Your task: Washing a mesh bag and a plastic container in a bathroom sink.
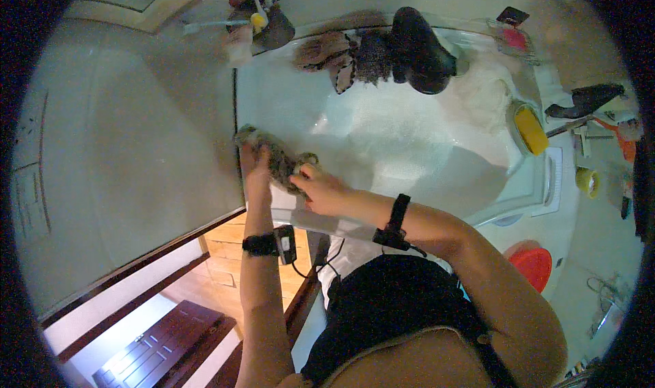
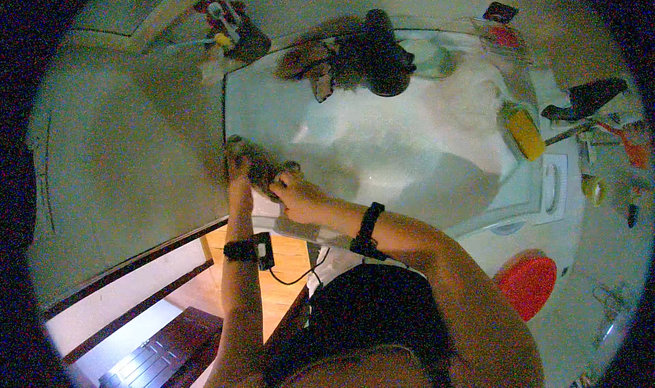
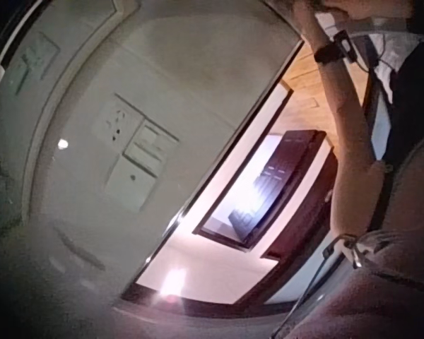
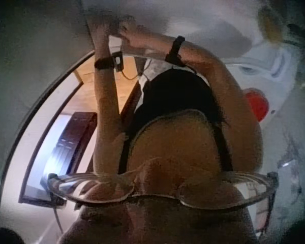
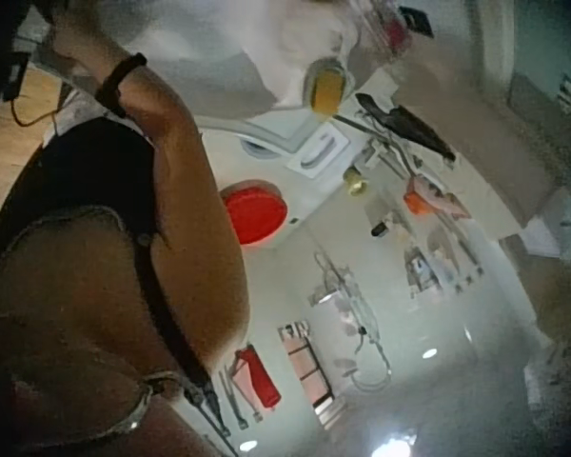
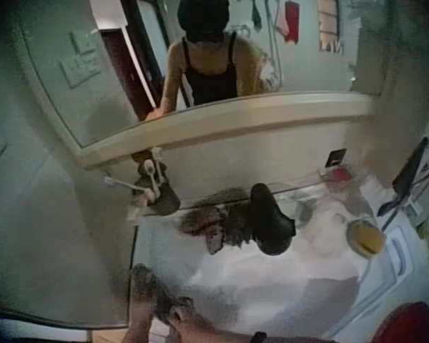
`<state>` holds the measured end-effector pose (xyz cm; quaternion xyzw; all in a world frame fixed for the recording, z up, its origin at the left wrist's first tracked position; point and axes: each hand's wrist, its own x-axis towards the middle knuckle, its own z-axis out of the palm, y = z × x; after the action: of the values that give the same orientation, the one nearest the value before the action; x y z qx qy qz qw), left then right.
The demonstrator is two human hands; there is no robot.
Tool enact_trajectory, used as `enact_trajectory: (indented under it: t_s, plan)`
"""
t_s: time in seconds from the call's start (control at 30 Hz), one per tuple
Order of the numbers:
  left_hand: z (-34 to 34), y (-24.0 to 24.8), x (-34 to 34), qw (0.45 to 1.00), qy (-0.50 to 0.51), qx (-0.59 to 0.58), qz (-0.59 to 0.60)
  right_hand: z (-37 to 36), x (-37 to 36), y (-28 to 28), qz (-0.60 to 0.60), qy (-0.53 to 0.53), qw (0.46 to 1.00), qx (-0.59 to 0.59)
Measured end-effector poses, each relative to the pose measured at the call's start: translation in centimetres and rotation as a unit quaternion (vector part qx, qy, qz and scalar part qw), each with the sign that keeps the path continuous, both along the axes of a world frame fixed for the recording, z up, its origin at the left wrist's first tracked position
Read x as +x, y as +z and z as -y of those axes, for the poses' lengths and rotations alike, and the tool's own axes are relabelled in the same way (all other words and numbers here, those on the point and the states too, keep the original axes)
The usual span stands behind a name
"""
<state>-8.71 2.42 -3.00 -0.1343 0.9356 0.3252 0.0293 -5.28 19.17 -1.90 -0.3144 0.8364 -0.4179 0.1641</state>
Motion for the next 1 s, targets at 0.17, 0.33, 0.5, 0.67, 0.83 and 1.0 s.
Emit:
enact_trajectory:
  t_s: [0.17,0.33,0.5,0.67,0.83,1.0]
  plan:
    - [-0.4,-1.5,-5.4,0.968,-0.045,-0.246,-0.006,2.4,-1.0,-1.6,-0.014,-0.050,0.994,0.101]
    - [1.4,-2.6,-9.0,0.964,-0.099,-0.244,-0.022,1.4,-3.7,-3.1,-0.078,-0.131,0.988,0.041]
    - [0.3,-5.2,-9.6,0.929,-0.299,-0.204,-0.071,-2.6,-3.8,-3.4,-0.063,-0.128,0.990,0.017]
    - [-8.6,-3.2,-6.5,0.927,-0.307,-0.082,-0.198,-10.6,-4.9,-4.0,0.076,-0.131,0.963,0.222]
    - [-11.8,-6.0,-3.6,0.966,-0.065,0.252,0.008,-20.8,-6.2,-4.0,0.320,-0.231,0.911,0.118]
    - [-17.0,-9.5,-1.9,0.968,0.040,0.246,-0.020,-22.2,-4.7,-10.2,-0.007,-0.373,0.896,0.240]
